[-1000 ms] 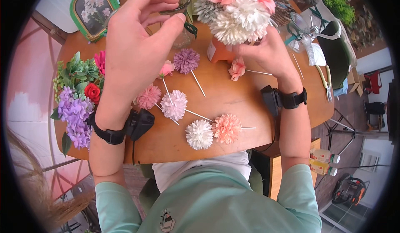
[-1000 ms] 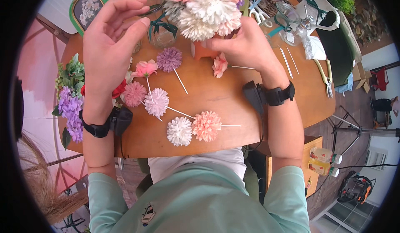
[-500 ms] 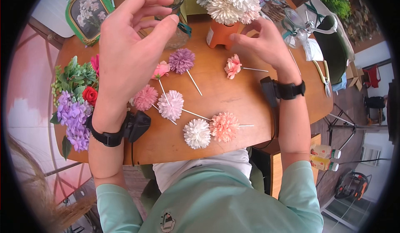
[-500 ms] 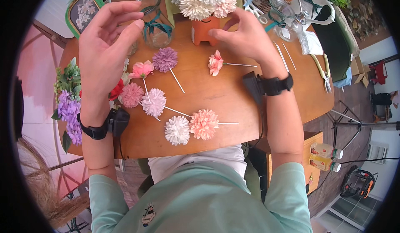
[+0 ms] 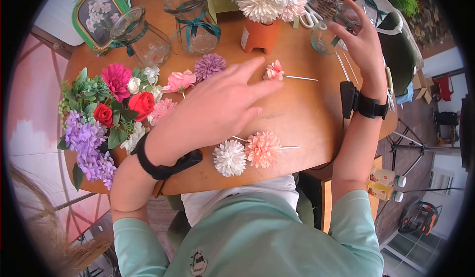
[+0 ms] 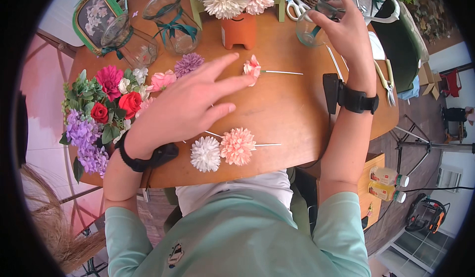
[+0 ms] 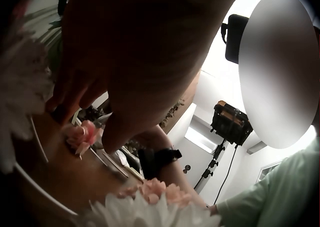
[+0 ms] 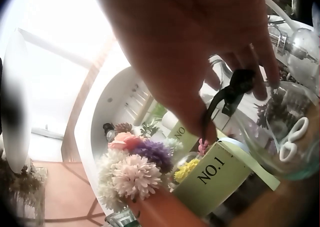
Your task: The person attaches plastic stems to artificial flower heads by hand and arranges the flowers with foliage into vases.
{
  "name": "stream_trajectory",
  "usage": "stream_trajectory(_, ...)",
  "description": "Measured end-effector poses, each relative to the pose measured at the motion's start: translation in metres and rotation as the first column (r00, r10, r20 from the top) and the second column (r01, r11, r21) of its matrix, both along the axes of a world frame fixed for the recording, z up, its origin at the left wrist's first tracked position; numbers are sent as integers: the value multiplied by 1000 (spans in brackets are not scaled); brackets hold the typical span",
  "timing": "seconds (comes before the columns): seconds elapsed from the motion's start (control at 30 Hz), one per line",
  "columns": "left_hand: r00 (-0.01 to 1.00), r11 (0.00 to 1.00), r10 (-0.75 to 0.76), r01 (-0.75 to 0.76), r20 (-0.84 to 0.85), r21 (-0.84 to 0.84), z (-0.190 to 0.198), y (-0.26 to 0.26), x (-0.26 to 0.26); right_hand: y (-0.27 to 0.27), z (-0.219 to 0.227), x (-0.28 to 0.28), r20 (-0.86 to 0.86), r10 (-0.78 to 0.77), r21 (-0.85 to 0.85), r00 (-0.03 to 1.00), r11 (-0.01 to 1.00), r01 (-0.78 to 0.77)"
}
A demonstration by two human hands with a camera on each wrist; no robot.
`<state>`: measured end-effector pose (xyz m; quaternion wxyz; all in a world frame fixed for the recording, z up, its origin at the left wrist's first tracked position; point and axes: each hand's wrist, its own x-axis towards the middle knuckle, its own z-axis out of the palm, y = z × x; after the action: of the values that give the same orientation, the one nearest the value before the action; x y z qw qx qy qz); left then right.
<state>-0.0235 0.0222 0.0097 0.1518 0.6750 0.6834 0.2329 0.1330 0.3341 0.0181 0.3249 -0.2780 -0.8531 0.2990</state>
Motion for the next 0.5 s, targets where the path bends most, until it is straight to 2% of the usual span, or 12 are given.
stream_trajectory(0.13,997,999,-23,22,-71,-27,-28,7,4,-5,11,6,-2,-28,-21,1000,999,28)
stream_trajectory(0.23,994,999,-38,39,-105,5,-35,14,4,-10,18,12,79,21,-59,997,998,-16)
stream_trajectory(0.3,994,996,-86,86,-71,3,-34,16,3,-13,20,14,117,144,7,983,989,-145)
stream_trajectory(0.37,997,998,-53,55,-62,26,-39,14,3,-22,21,9,59,174,-17,983,985,-173)
stream_trajectory(0.43,998,998,-35,37,-47,49,-33,9,0,-25,26,9,104,286,-85,953,957,-278)
stream_trajectory(0.5,992,998,-59,62,-108,26,-18,3,-5,-30,26,8,68,350,-102,934,934,-342)
